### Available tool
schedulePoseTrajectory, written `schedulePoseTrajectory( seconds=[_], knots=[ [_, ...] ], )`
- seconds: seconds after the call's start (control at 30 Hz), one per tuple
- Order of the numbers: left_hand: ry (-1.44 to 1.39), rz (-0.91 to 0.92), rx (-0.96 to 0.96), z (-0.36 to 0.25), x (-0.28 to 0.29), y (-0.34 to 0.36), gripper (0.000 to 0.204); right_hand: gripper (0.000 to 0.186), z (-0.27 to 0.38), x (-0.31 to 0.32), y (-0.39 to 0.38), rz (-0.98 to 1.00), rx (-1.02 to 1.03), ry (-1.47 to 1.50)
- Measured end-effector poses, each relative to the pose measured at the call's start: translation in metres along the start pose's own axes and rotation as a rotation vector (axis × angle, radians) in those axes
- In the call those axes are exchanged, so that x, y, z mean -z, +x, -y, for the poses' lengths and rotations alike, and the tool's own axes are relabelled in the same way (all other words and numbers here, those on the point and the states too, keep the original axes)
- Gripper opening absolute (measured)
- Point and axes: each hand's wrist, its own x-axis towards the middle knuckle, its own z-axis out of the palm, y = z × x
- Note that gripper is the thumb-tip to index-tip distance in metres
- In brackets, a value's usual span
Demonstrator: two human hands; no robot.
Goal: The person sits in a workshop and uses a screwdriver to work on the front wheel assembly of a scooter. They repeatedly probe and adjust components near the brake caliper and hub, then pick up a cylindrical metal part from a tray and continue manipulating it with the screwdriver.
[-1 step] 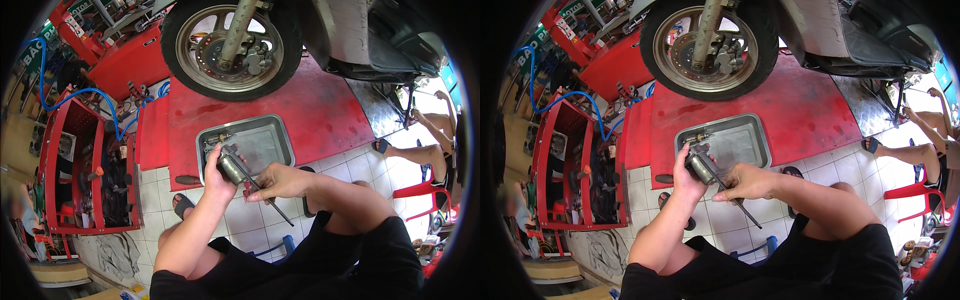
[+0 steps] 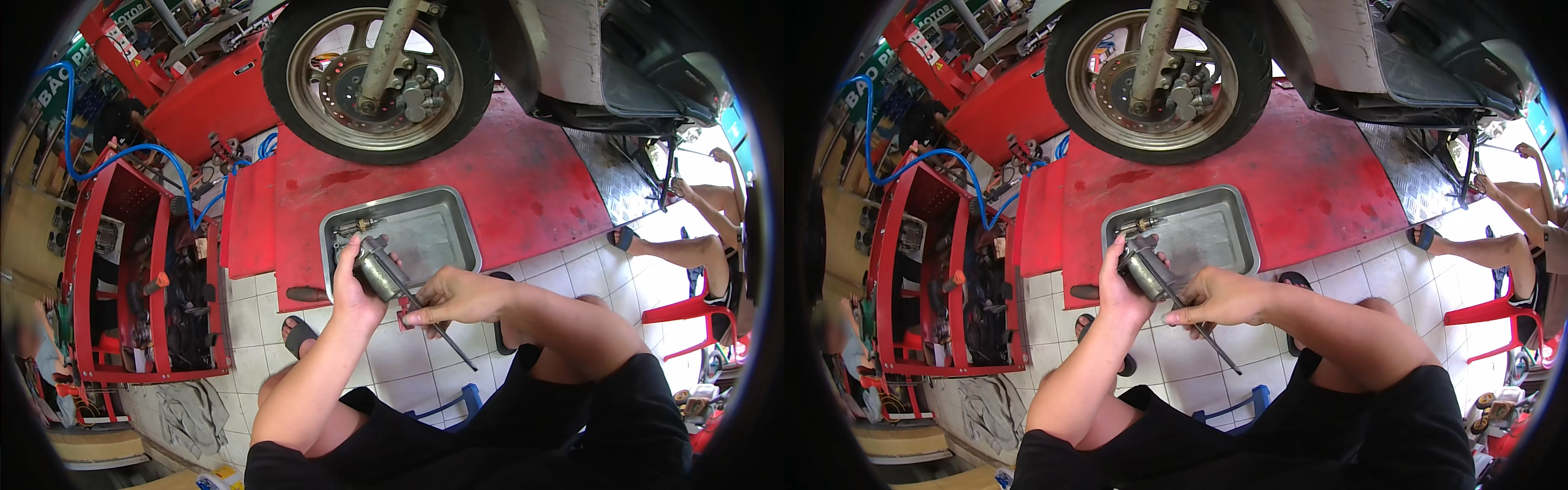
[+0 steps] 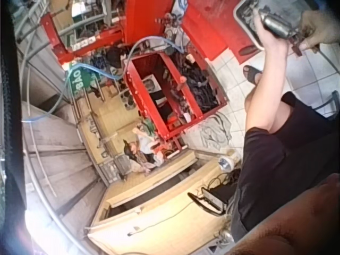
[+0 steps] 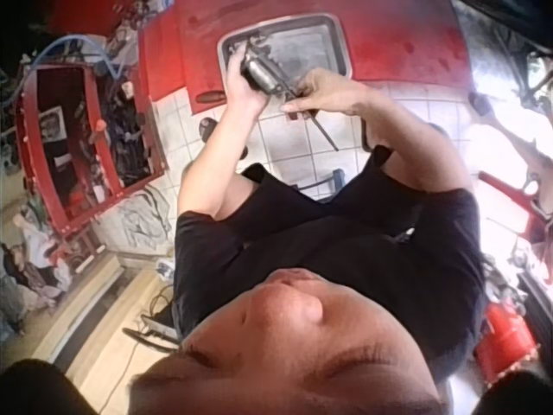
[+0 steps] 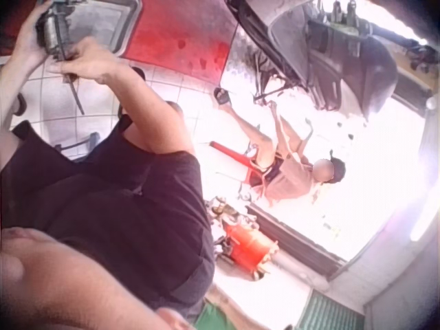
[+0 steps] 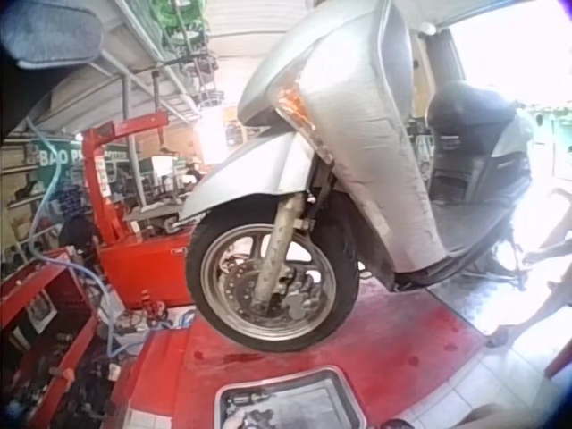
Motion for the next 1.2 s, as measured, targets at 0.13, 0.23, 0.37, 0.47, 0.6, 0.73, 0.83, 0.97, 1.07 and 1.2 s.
schedulePoseTrajectory(
  seconds=[0.13, 0.23, 0.37, 0.47, 0.6, 0.73, 0.83, 0.97, 1.07, 1.2],
  knots=[
    [0.014, 0.012, -0.019, -0.001, -0.001, -0.001, 0.049, 0.034, -0.004, 0.001, -0.006, 0.129, 0.026, 0.291],
    [-0.008, 0.038, 0.003, -0.005, -0.005, 0.003, 0.045, 0.038, -0.003, 0.008, -0.003, 0.106, 0.046, 0.235],
    [-0.02, 0.029, 0.012, -0.008, -0.004, 0.003, 0.044, 0.045, -0.003, 0.01, 0.002, 0.033, 0.004, 0.138],
    [0.01, 0.006, 0.0, -0.008, -0.004, 0.005, 0.051, 0.046, -0.003, 0.01, 0.005, 0.012, 0.039, 0.082],
    [0.0, 0.004, 0.026, -0.008, -0.002, 0.009, 0.051, 0.042, -0.001, 0.006, 0.01, 0.018, 0.03, -0.041],
    [0.03, -0.002, 0.029, -0.006, -0.001, 0.017, 0.052, 0.036, -0.002, 0.004, 0.004, 0.111, 0.029, 0.262],
    [0.026, -0.004, 0.066, -0.004, -0.004, 0.02, 0.052, 0.035, -0.003, 0.008, 0.0, 0.168, 0.07, 0.331],
    [0.053, -0.019, 0.091, 0.001, -0.011, 0.02, 0.051, 0.038, -0.006, 0.015, -0.001, 0.111, 0.069, 0.271],
    [0.055, -0.028, 0.095, 0.003, -0.015, 0.02, 0.052, 0.038, -0.01, 0.017, -0.003, 0.065, 0.07, 0.251],
    [0.051, -0.034, 0.135, 0.001, -0.014, 0.023, 0.055, 0.035, -0.012, 0.02, -0.005, -0.009, 0.042, 0.114]
  ],
)
